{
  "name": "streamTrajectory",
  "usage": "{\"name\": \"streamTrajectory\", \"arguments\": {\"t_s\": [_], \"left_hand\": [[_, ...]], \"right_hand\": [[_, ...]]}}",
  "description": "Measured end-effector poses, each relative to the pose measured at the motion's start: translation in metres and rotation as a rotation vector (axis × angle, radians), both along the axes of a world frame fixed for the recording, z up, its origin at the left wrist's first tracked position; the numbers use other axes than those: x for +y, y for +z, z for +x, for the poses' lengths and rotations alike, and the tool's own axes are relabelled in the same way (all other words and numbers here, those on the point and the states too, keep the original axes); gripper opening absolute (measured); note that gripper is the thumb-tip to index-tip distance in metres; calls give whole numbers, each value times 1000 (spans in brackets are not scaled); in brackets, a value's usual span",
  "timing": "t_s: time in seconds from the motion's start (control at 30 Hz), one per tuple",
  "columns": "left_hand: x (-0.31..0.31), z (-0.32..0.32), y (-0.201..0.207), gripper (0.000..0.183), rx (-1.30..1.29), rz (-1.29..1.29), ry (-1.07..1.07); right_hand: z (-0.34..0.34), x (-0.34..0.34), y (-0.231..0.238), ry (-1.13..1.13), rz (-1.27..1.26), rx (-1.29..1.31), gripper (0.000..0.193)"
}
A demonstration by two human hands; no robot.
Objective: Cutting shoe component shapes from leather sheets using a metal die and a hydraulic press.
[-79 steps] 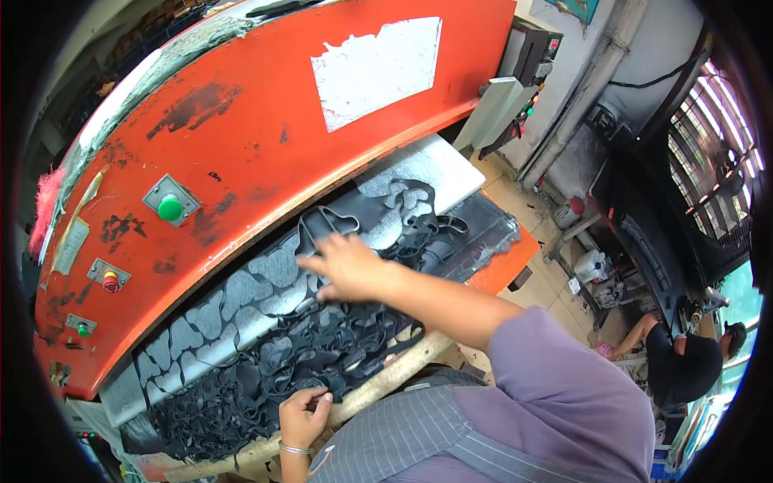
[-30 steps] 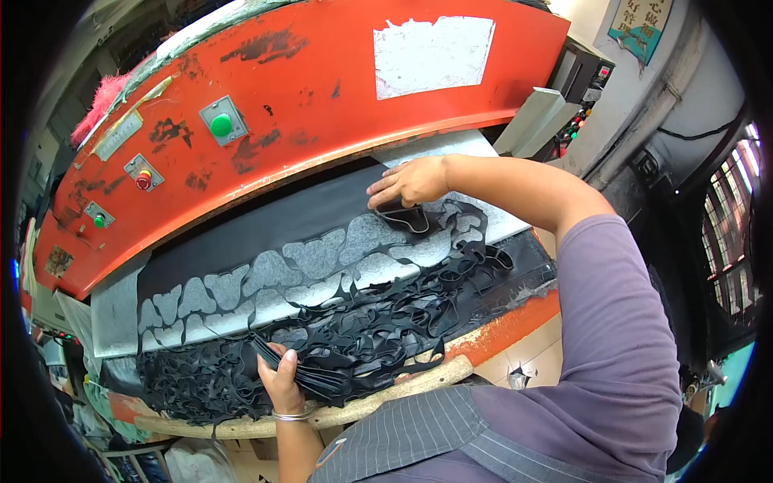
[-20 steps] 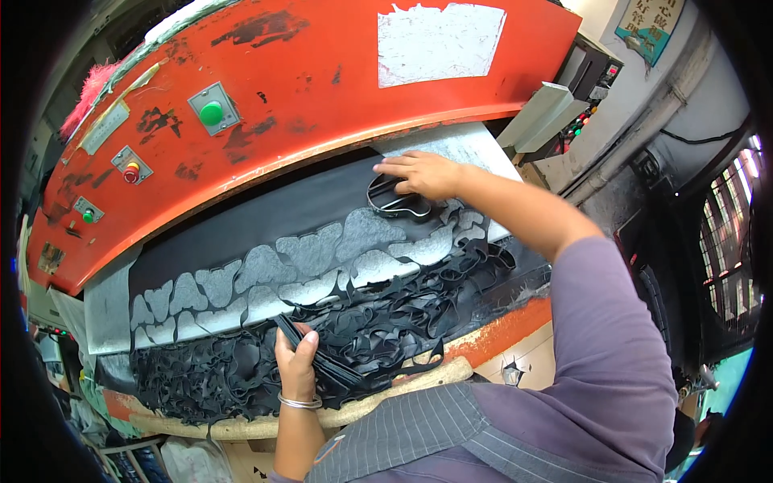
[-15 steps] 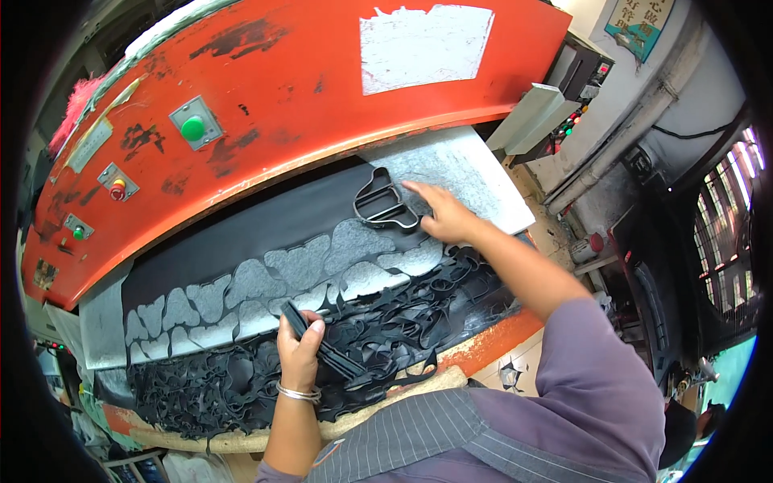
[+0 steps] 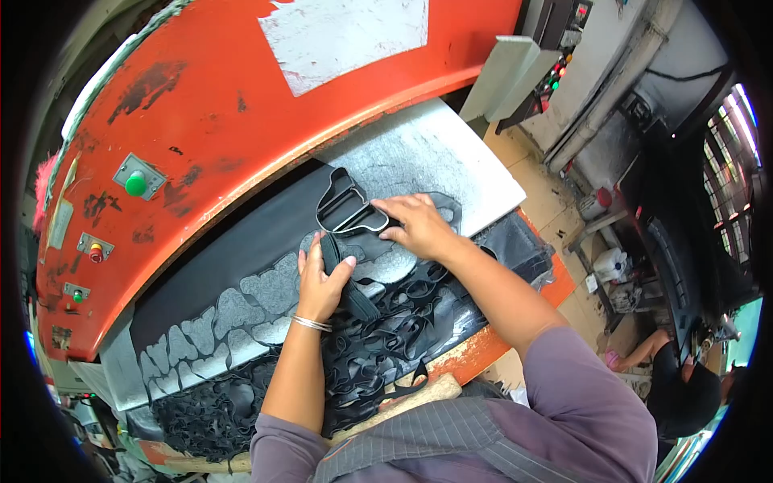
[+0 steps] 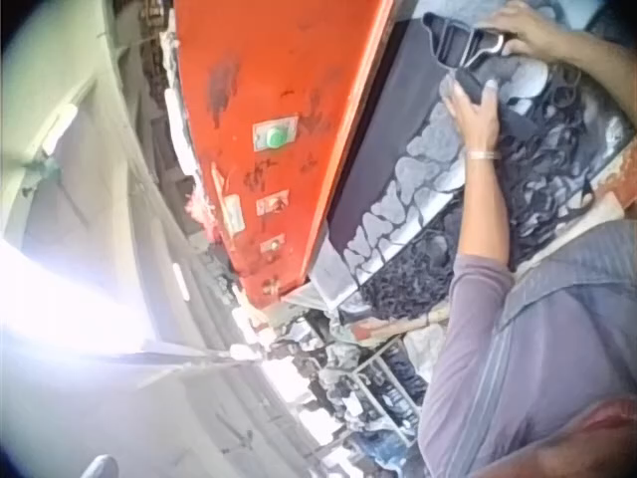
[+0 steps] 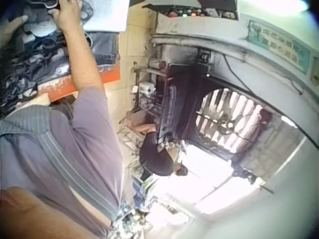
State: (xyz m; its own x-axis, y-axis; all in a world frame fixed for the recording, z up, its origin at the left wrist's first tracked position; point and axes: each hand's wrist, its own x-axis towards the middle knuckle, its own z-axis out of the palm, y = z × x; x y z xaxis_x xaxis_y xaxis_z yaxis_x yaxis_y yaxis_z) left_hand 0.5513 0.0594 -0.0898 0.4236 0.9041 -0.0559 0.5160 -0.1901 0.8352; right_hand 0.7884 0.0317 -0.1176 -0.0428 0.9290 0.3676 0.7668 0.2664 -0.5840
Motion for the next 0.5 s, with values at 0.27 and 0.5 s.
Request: {"name": "streamTrajectory", "arguments": {"t_s": [0.27,0.5], "left_hand": [[13,-16,4,87,10,-104,-256],[-3,-16,-2,89,35,-41,-191]], "right_hand": [[26,8,7,168,-39,57,62],[15,0,22,202,-177,135,51]]}}
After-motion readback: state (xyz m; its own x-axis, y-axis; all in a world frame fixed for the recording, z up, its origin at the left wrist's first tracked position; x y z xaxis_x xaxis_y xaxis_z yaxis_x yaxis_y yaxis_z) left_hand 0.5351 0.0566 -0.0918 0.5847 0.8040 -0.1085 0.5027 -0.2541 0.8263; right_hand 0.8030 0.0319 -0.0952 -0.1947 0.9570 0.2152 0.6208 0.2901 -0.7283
